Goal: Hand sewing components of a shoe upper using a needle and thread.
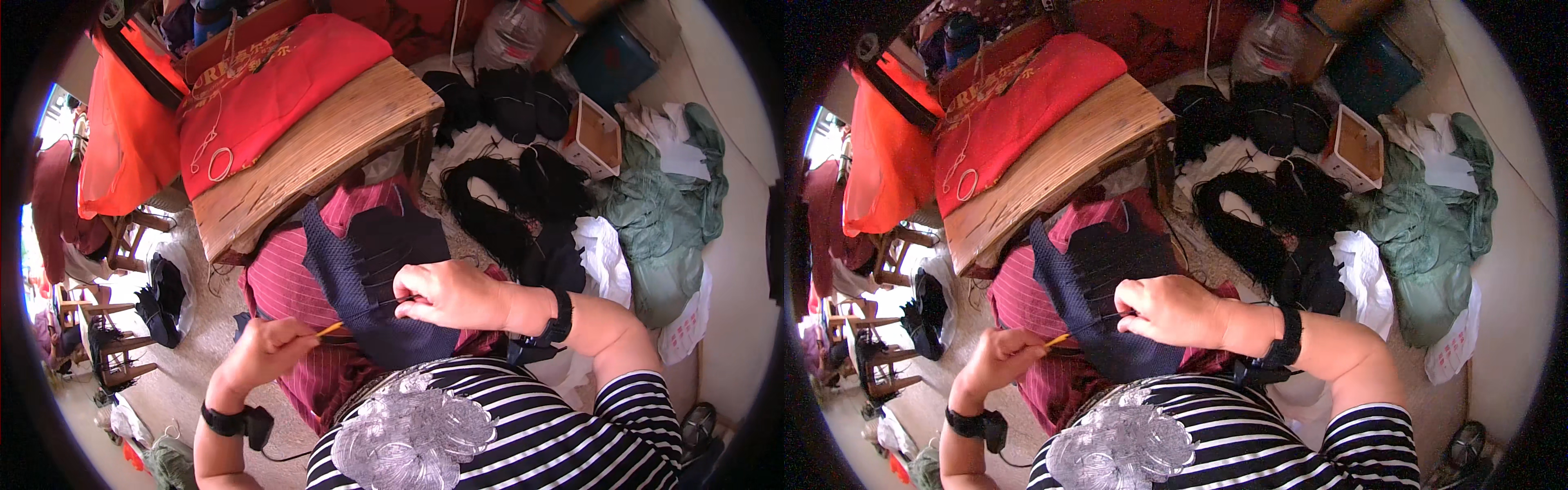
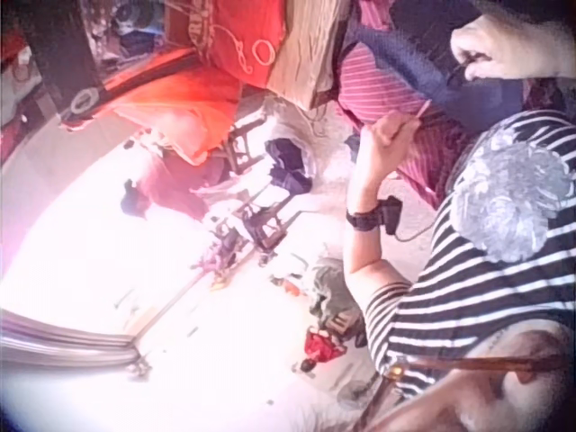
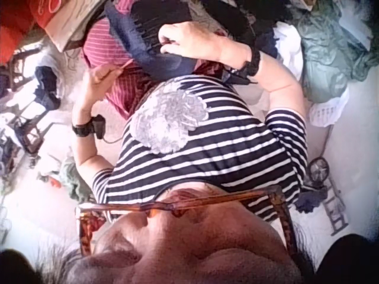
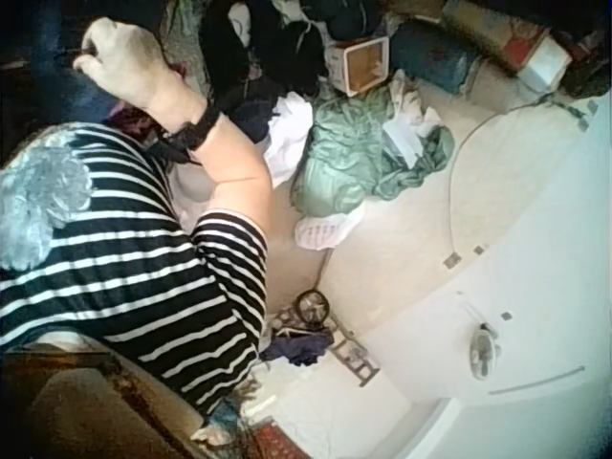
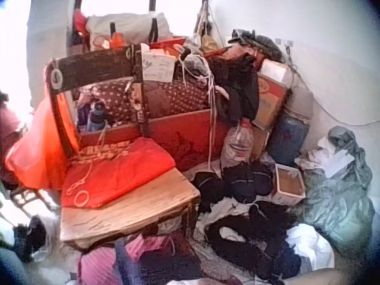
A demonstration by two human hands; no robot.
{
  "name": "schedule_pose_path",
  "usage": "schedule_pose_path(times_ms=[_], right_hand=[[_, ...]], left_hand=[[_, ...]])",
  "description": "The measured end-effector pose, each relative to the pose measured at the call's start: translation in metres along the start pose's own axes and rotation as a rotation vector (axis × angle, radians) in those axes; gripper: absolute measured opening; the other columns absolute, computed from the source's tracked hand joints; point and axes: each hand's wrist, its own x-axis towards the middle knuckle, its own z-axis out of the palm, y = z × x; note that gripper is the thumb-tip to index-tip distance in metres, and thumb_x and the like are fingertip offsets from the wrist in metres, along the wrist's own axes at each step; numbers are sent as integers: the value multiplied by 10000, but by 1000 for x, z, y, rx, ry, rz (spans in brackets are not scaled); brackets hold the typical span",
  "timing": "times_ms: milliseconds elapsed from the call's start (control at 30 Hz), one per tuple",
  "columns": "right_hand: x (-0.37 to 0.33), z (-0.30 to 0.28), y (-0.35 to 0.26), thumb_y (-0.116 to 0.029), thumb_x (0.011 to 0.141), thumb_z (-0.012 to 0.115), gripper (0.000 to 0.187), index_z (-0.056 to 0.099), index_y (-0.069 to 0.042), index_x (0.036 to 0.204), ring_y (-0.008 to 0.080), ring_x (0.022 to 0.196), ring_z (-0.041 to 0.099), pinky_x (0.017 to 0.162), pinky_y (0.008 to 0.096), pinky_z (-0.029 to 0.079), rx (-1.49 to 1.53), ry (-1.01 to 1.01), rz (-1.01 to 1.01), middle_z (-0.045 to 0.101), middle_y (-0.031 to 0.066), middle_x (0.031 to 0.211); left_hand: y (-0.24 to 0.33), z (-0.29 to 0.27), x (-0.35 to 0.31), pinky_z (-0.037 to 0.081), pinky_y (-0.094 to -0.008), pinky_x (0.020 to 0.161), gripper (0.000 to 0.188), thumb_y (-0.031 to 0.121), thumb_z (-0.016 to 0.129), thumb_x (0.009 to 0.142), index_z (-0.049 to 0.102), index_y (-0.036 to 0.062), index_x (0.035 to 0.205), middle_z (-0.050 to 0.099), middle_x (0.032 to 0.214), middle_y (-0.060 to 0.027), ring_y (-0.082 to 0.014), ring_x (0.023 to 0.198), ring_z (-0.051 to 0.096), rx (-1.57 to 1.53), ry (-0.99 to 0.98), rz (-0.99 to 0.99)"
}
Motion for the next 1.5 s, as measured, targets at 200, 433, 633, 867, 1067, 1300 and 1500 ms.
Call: schedule_pose_path(times_ms=[200,433,633,867,1067,1300,1500], right_hand=[[5,10,1,-289,876,719,335,517,-33,951,348,762,675,689,440,540,-144,4,-18,652,143,835],[-3,9,-3,-254,894,701,297,523,-31,977,351,811,673,707,443,530,-144,50,-79,663,149,866],[-8,0,5,-149,799,726,183,598,-76,907,246,872,600,782,367,469,-274,241,-288,590,58,880],[-5,1,3,-118,768,734,171,635,-109,906,213,971,544,921,412,409,-334,348,-365,561,24,951],[-3,-34,5,-140,751,754,167,635,-116,866,228,859,572,868,411,425,-534,424,-287,609,16,877],[-18,-11,2,-163,809,658,151,627,-89,938,206,829,563,872,383,444,-569,193,-518,534,19,805],[-22,-2,6,-161,809,663,122,608,-101,901,210,894,546,876,373,434,-552,326,-402,525,35,898]], left_hand=[[17,21,8,547,-350,676,283,112,712,891,644,-20,1132,714,851,-152,-290,781,714,179,77,132],[26,46,17,537,-331,633,186,93,712,892,662,-15,1036,696,790,-124,-219,700,699,-25,178,-53],[4,28,-16,497,-245,652,81,-6,654,916,671,-33,990,651,837,-45,-90,743,615,-358,276,-197],[-16,33,-26,474,-257,666,78,-7,664,897,660,-15,974,625,850,-40,-122,773,597,-214,358,-108],[22,42,13,521,-392,749,105,-3,676,852,648,8,952,621,898,-126,-318,822,622,163,524,348],[8,41,41,509,-431,728,130,-4,657,841,633,18,967,582,868,-153,-369,832,598,378,438,363],[-28,3,4,485,-459,732,66,14,627,860,614,16,924,565,878,-178,-388,849,576,510,655,85]])
